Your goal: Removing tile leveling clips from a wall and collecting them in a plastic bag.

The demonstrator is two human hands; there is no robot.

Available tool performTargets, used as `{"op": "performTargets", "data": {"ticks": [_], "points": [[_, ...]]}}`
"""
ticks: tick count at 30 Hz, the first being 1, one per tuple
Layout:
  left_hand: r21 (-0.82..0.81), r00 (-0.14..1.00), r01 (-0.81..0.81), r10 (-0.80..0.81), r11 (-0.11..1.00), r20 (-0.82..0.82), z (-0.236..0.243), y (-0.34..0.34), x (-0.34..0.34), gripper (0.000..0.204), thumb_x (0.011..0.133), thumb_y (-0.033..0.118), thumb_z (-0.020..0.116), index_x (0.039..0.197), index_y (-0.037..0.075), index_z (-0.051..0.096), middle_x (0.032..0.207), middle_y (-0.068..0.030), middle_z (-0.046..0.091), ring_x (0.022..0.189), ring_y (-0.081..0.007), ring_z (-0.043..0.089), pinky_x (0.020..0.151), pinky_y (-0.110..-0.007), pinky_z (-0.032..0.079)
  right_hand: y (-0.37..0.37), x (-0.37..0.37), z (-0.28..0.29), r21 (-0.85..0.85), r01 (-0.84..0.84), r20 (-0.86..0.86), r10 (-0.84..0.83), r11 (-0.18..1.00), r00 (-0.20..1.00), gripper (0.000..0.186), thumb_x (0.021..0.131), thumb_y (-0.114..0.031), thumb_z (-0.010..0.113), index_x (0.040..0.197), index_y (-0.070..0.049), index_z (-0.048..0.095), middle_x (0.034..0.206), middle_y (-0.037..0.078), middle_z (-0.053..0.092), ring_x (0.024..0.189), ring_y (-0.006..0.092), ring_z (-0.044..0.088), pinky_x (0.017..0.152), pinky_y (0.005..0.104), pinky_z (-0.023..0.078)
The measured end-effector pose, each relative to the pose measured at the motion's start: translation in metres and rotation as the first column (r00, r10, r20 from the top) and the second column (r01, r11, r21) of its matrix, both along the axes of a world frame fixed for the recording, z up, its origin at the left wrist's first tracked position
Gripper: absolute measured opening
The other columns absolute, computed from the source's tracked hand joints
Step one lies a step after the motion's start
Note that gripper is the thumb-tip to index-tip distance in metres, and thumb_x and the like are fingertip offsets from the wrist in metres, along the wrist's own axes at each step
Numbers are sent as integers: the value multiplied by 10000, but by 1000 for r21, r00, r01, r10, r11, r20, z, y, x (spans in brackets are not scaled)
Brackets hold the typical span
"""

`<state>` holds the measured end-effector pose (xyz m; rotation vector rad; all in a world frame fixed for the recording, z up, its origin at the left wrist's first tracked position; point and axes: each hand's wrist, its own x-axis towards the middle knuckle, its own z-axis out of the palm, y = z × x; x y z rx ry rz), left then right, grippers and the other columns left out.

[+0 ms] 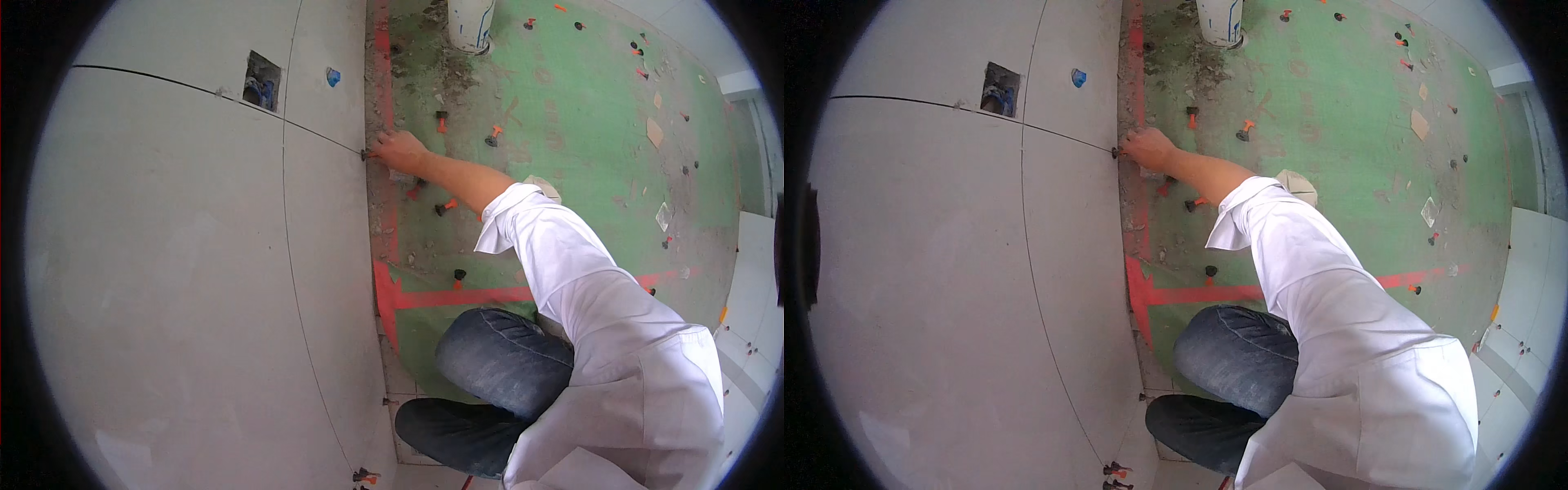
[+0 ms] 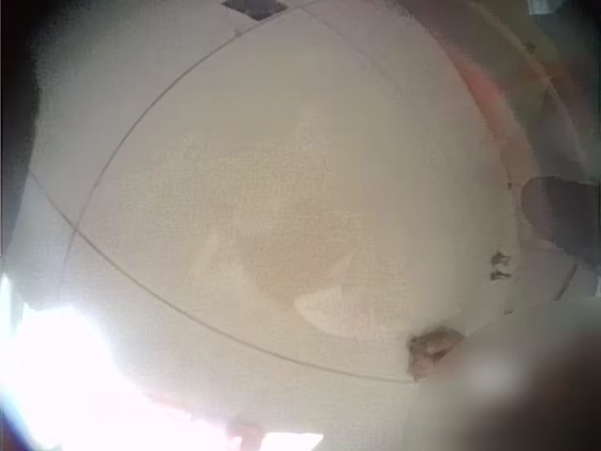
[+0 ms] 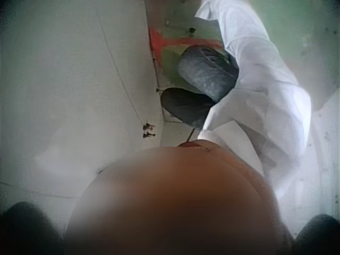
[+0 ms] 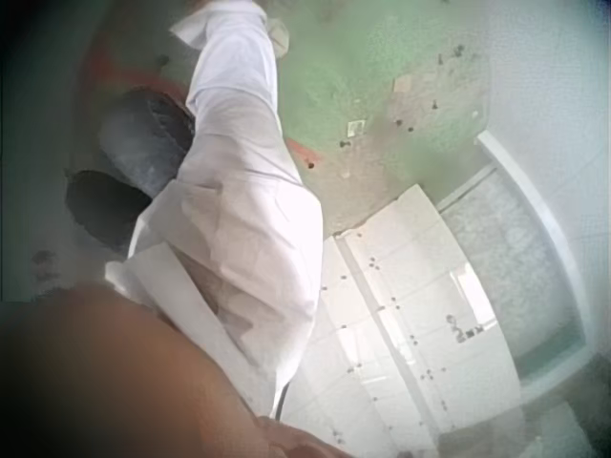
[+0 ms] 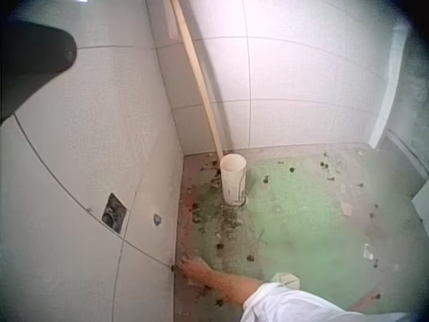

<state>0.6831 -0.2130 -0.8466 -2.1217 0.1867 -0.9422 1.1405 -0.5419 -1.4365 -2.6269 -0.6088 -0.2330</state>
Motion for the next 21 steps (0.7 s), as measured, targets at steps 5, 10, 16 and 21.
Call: {"op": "performTargets", "data": {"ticks": [5,10,16,21], "points": [[79,999,-46,45,996,23,2,9,-7,441,1169,359,581,812,106,527,738,-41,501,655,-291,522,682,-459,397,7,-3,-10,-224,-191,-65,180,956,981,253,969,-274,720,1104,-59,717,1111,145,742,1026,352,772,792,491,624],[86,999,-35,32,996,40,-2,8,-6,415,1167,354,584,845,94,556,760,-47,532,675,-292,530,697,-461,402,-13,8,-20,-75,-106,-173,92,992,981,196,979,-232,673,1044,-57,735,1075,146,749,1003,373,774,800,503,623],[111,998,-19,12,994,65,-2,12,-8,374,1160,348,603,910,72,625,805,-66,607,701,-298,561,715,-457,407,2,0,-10,-136,-156,98,170,978,981,150,942,-201,692,1007,-84,762,1037,137,757,984,374,772,798,509,630],[71,993,-87,80,994,88,-9,15,-15,358,1159,344,608,920,81,642,843,-64,663,729,-300,621,736,-467,434,-59,-7,10,-95,33,-12,-34,995,999,129,938,-212,735,974,-90,758,989,137,740,916,354,751,755,499,621]]}}
